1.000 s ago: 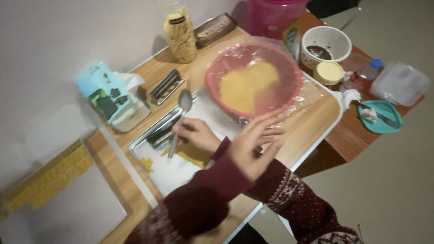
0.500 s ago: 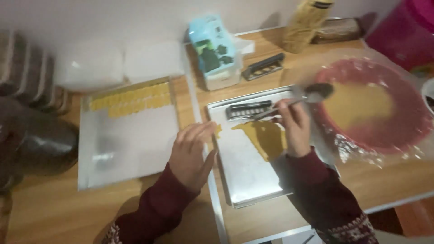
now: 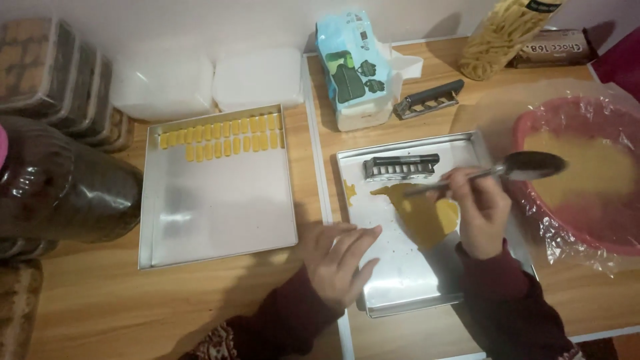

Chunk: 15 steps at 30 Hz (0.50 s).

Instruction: Shaping small pieces of dough using a mold and a spoon and arranging them on a baking tray.

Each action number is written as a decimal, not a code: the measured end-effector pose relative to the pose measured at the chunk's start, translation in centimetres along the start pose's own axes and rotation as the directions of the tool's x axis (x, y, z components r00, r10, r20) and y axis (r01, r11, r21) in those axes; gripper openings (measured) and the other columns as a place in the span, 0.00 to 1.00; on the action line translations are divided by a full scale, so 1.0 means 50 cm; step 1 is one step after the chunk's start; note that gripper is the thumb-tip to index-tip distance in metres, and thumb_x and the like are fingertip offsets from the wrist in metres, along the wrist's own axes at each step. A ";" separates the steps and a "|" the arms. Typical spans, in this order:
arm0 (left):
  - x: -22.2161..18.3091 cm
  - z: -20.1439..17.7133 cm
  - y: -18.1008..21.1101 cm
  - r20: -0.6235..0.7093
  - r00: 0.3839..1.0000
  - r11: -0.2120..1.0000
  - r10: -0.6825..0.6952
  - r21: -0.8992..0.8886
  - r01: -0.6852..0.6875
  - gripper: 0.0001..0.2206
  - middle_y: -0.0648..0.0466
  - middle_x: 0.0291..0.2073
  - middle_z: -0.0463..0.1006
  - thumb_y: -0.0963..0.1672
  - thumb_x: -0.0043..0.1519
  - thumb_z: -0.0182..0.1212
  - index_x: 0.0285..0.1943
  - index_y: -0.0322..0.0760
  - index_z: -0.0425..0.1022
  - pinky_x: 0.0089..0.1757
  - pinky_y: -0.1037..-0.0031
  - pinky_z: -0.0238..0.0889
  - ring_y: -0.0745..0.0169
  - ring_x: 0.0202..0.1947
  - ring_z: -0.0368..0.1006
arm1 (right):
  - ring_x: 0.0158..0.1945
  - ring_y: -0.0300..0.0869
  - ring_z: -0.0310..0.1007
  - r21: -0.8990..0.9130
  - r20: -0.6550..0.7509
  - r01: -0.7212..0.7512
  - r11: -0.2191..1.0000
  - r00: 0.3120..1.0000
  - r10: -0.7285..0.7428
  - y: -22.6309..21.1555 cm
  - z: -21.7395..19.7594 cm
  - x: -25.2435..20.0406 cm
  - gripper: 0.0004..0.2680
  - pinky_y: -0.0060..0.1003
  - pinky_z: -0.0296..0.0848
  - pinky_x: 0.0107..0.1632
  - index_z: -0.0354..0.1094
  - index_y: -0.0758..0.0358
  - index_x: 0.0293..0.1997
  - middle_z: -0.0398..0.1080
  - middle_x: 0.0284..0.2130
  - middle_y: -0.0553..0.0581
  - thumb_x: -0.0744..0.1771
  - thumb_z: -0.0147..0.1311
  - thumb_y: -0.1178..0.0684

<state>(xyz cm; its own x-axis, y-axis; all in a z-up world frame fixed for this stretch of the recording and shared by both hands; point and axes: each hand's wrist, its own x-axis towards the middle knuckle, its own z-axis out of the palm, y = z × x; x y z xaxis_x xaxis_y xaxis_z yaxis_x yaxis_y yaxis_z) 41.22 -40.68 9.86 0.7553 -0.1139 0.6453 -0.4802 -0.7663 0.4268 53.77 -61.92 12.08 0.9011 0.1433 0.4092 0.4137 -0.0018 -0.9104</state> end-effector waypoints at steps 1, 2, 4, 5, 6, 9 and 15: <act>0.008 -0.010 0.018 -0.166 0.986 0.992 0.017 -0.117 -0.037 0.15 0.46 0.46 0.79 0.43 0.63 0.63 0.56 0.29 0.75 0.47 0.61 0.69 0.49 0.44 0.75 | 0.32 0.46 0.73 -0.012 0.127 0.012 1.000 0.992 -0.011 -0.009 -0.003 -0.004 0.06 0.36 0.79 0.40 0.66 0.70 0.39 0.70 0.33 0.61 0.72 0.47 0.58; 0.010 -0.016 0.025 -0.169 0.985 0.992 0.016 -0.118 -0.036 0.15 0.46 0.46 0.79 0.43 0.63 0.63 0.56 0.29 0.75 0.47 0.61 0.69 0.49 0.44 0.75 | 0.32 0.46 0.73 -0.014 0.129 0.014 1.000 0.992 -0.012 -0.021 -0.001 -0.003 0.06 0.36 0.79 0.40 0.66 0.70 0.39 0.70 0.33 0.61 0.72 0.47 0.58; 0.010 -0.031 0.036 -0.055 0.992 0.962 -0.114 -0.254 0.097 0.16 0.46 0.50 0.75 0.44 0.65 0.55 0.58 0.27 0.73 0.49 0.67 0.71 0.52 0.50 0.73 | 0.29 0.35 0.79 -0.171 0.484 0.241 0.955 0.865 -0.132 -0.045 0.010 -0.003 0.07 0.28 0.79 0.35 0.75 0.58 0.38 0.78 0.30 0.49 0.69 0.50 0.51; 0.003 -0.023 0.034 -0.059 0.991 0.963 -0.117 -0.253 0.099 0.16 0.46 0.50 0.75 0.44 0.65 0.55 0.58 0.27 0.73 0.49 0.67 0.71 0.52 0.50 0.73 | 0.29 0.35 0.79 -0.170 0.488 0.243 0.955 0.863 -0.133 -0.057 0.021 -0.012 0.07 0.28 0.79 0.35 0.75 0.58 0.38 0.78 0.30 0.49 0.69 0.50 0.51; -0.004 -0.015 0.033 -0.092 0.985 0.962 -0.148 -0.244 0.122 0.12 0.47 0.46 0.77 0.45 0.64 0.57 0.48 0.30 0.76 0.46 0.65 0.69 0.51 0.48 0.71 | 0.34 0.38 0.81 -0.207 0.526 0.205 0.956 0.848 -0.068 -0.069 0.032 -0.021 0.06 0.30 0.80 0.39 0.76 0.60 0.38 0.80 0.33 0.51 0.67 0.55 0.51; -0.038 -0.007 0.028 -0.064 0.980 0.946 -0.190 -0.279 0.166 0.09 0.46 0.45 0.77 0.46 0.63 0.57 0.35 0.36 0.77 0.47 0.60 0.60 0.47 0.47 0.67 | 0.38 0.39 0.83 -0.248 0.580 0.104 0.963 0.812 0.062 -0.099 0.065 -0.041 0.05 0.30 0.77 0.43 0.71 0.60 0.32 0.79 0.32 0.52 0.65 0.60 0.52; -0.071 -0.013 0.034 -0.033 0.977 0.910 -0.213 -0.369 0.186 0.09 0.49 0.49 0.76 0.45 0.65 0.57 0.31 0.41 0.74 0.52 0.60 0.54 0.46 0.49 0.64 | 0.27 0.34 0.73 -0.435 0.560 -0.119 0.893 0.740 0.372 -0.091 0.066 -0.043 0.09 0.28 0.71 0.34 0.73 0.59 0.33 0.73 0.22 0.48 0.68 0.53 0.48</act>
<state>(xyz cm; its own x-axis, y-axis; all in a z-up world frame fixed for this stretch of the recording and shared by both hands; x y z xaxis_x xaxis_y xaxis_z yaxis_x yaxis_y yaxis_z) 37.44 -41.15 8.72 0.8252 0.0724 0.5602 -0.4616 -0.4854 0.7425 49.52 -58.96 15.14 0.7480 0.6600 -0.0696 0.3182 -0.4487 -0.8351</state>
